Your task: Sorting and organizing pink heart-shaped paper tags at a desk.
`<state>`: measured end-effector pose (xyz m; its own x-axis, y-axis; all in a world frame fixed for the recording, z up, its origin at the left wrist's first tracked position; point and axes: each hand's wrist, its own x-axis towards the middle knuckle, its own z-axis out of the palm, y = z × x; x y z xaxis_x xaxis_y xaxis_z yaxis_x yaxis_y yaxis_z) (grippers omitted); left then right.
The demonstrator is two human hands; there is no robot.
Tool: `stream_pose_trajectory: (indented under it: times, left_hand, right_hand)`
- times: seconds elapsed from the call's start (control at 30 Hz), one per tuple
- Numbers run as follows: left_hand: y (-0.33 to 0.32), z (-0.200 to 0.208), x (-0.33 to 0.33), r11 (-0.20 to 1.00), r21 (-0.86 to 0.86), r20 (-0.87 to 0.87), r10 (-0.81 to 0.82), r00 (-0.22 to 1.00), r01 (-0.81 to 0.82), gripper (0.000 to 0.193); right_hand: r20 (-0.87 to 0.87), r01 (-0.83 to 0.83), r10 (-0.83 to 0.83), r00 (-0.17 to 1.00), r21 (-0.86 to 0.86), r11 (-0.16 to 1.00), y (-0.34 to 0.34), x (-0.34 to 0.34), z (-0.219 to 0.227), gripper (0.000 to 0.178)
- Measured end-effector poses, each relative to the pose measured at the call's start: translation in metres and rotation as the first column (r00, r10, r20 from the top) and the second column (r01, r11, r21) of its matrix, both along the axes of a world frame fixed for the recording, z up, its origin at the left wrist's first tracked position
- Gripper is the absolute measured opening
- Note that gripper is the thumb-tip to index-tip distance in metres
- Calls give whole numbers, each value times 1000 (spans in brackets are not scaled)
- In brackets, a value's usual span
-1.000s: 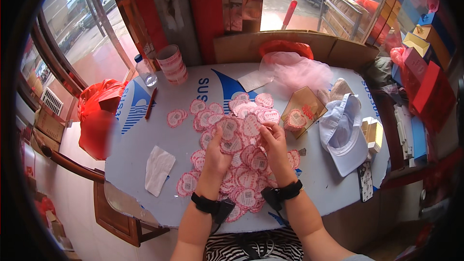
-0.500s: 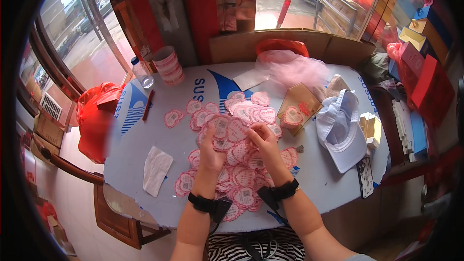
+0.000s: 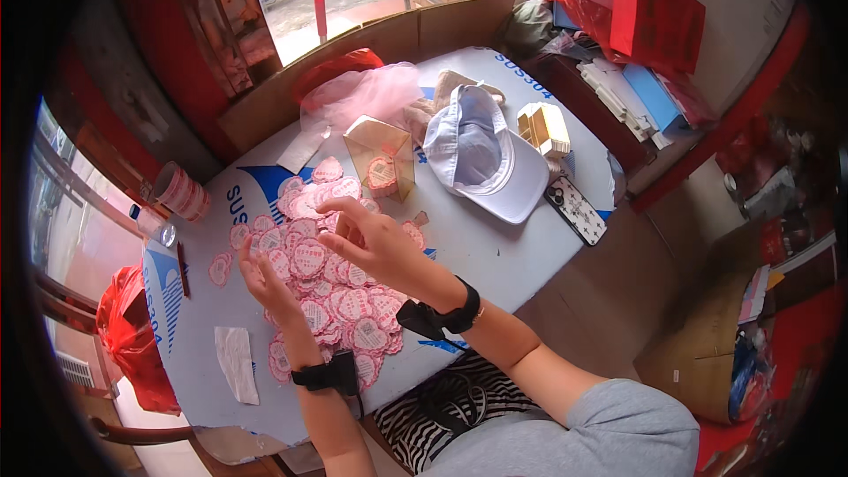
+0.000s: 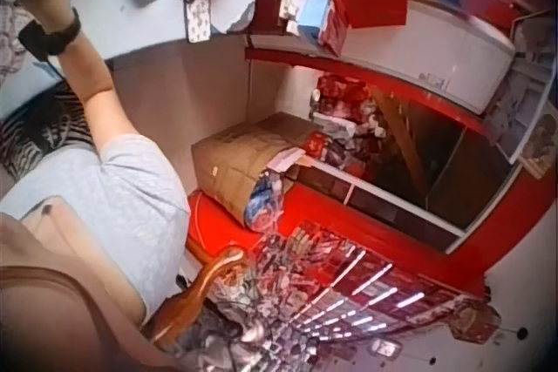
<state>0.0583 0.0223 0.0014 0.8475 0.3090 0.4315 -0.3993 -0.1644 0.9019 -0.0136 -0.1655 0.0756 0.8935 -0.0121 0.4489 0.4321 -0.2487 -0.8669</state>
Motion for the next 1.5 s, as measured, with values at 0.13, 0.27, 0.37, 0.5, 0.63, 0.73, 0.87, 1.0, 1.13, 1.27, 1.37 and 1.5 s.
stream_pose_trajectory:
  times: [0.13, 0.27, 0.37, 0.5, 0.63, 0.73, 0.87, 1.0, 1.13, 1.27, 1.37, 1.5]
  left_hand:
    - [-2, -5, -2, 997, 68, -55, -20, 998, 23, 31]
    - [0, -9, 3, 996, 89, -34, 9, 999, -6, 29]
    - [2, -11, 4, 996, 82, -40, 33, 999, -30, 29]
    - [1, -11, 2, 995, 69, -28, 72, 997, -70, 28]
    - [1, -12, 2, 997, 54, -6, 49, 999, -49, 28]
    - [3, -16, 1, 993, 100, 6, 68, 998, -69, 27]
    - [7, -19, 4, 999, 28, 36, 39, 999, -40, 26]
    - [10, -29, 10, 999, 31, 74, 16, 997, -18, 27]
    - [16, -43, 19, 999, 52, 29, -14, 999, 12, 27]
    - [16, -45, 33, 994, 66, 18, -87, 996, 85, 26]
    - [14, -45, 30, 990, 111, -21, -87, 996, 88, 24]
    - [14, -37, 20, 979, 157, -61, -120, 991, 128, 23]
  right_hand:
    - [141, 393, -398, 907, 58, 918, -79, -74, 13, 16]
    - [148, 653, -763, 629, -633, 415, -186, -119, -30, 35]
    - [9, 401, -913, 409, -900, 171, -232, -153, -82, 59]
    - [111, 563, -844, 526, -789, 247, -270, -166, -115, 59]
    - [215, 630, -842, 496, -756, 178, -282, -158, -123, 51]
    - [281, 664, -844, 456, -740, 112, -283, -156, -122, 46]
    - [-206, 850, -870, 448, -204, 486, -274, -167, -99, 50]
    - [-134, 175, -113, 984, 803, 570, -235, -201, -63, 57]
    - [6, -14, 21, 1000, 910, 415, -191, -221, -40, 61]
    - [70, -109, 103, 992, 890, 443, -167, -222, -29, 64]
    - [17, -60, 92, 996, 874, 482, -165, -221, -35, 63]
    - [-211, 294, -206, 956, 722, 626, -184, -211, -55, 56]
